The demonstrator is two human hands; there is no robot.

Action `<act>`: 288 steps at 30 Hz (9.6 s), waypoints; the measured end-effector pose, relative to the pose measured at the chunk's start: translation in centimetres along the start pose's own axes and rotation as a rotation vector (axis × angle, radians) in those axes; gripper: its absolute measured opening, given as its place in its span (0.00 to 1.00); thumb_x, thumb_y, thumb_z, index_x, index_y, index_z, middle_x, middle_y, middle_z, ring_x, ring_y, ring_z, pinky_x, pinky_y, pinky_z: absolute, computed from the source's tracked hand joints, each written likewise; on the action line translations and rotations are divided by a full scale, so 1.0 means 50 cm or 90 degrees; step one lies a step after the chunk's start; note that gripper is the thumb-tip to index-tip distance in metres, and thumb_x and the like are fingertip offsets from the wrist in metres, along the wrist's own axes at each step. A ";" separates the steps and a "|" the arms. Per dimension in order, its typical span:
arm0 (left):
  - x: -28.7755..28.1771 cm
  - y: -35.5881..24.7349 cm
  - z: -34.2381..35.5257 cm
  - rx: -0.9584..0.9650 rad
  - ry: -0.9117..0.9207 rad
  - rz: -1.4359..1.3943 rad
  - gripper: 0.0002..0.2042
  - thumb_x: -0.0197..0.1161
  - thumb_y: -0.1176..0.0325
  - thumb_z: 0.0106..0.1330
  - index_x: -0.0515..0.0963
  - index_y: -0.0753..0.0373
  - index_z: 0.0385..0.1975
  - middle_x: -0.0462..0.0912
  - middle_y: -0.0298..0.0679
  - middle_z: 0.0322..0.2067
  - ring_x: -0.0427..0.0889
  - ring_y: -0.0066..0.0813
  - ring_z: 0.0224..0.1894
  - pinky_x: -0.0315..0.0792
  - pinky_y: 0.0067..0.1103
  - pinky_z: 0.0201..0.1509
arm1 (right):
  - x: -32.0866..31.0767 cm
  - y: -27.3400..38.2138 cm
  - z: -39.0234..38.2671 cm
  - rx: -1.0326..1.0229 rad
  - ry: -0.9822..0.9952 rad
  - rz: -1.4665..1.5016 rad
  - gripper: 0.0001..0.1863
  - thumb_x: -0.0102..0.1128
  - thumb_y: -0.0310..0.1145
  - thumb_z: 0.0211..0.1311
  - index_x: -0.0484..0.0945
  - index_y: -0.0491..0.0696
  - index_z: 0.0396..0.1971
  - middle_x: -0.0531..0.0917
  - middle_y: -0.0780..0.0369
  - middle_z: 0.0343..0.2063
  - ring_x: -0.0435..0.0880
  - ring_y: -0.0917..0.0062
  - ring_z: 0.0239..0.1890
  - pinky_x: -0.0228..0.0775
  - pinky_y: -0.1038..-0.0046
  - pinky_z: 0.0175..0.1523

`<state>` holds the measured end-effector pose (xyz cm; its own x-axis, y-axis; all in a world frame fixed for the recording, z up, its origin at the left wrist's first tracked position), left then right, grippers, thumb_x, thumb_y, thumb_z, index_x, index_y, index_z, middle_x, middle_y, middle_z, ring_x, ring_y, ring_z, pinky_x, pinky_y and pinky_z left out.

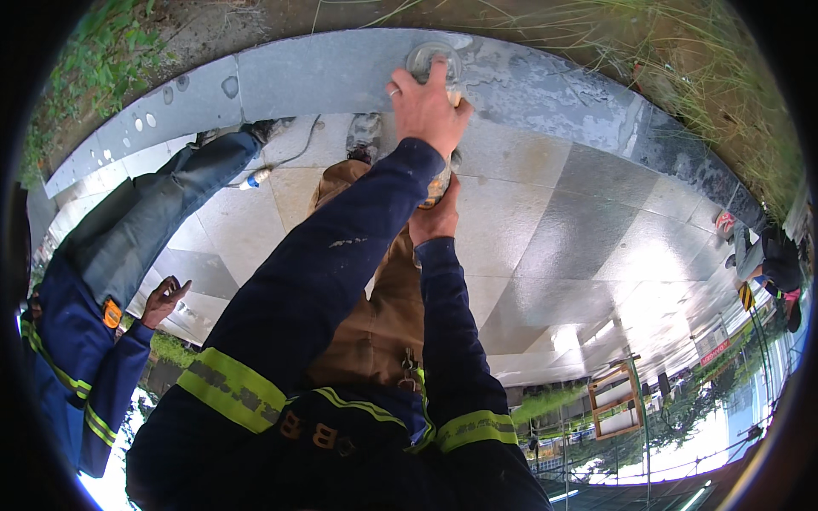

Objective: The person uses an angle grinder to smooth a concrete surface. They hold the tool with both hands and move it along the edge of a concrete slab, generating dust as they work.

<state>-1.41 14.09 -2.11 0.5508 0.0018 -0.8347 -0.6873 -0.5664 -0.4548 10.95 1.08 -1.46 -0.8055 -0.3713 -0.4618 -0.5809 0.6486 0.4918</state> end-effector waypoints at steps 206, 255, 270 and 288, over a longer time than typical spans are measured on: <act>0.065 -0.004 -0.187 0.012 0.002 0.028 0.38 0.72 0.59 0.51 0.63 0.55 0.64 0.58 0.59 0.46 0.63 0.64 0.48 0.65 0.46 0.54 | -0.027 -0.171 -0.088 0.030 0.005 0.075 0.46 0.72 0.33 0.45 0.56 0.53 0.65 0.83 0.49 0.46 0.82 0.53 0.50 0.75 0.60 0.53; 0.048 0.006 -0.168 0.008 -0.036 0.041 0.36 0.70 0.59 0.51 0.65 0.56 0.62 0.59 0.57 0.46 0.63 0.62 0.48 0.66 0.44 0.54 | -0.004 -0.165 -0.074 0.022 0.008 0.066 0.45 0.72 0.33 0.45 0.57 0.55 0.65 0.83 0.48 0.45 0.82 0.52 0.50 0.75 0.60 0.53; 0.040 0.035 -0.172 -0.065 0.022 0.024 0.38 0.72 0.58 0.51 0.63 0.55 0.63 0.58 0.57 0.46 0.63 0.60 0.49 0.67 0.43 0.53 | 0.007 -0.163 -0.086 0.036 0.023 0.030 0.46 0.74 0.36 0.43 0.58 0.55 0.64 0.83 0.49 0.45 0.81 0.51 0.49 0.75 0.58 0.52; 0.053 -0.001 -0.145 -0.002 0.009 0.023 0.37 0.71 0.59 0.50 0.64 0.56 0.62 0.59 0.58 0.46 0.64 0.61 0.47 0.64 0.44 0.55 | -0.009 -0.147 -0.063 0.054 0.004 0.092 0.45 0.69 0.27 0.40 0.58 0.54 0.64 0.81 0.48 0.47 0.79 0.50 0.53 0.73 0.59 0.55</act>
<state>3.51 8.14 -2.07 0.5320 -0.0301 -0.8462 -0.7051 -0.5690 -0.4231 15.21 -5.62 -2.55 -0.8811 -0.2739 -0.3854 -0.4467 0.7496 0.4884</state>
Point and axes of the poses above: each hand's wrist, its own z-axis towards the middle knuckle, its own x-axis out of the palm, y = z × x, the point moved 5 cm from there along z, towards the middle knuckle
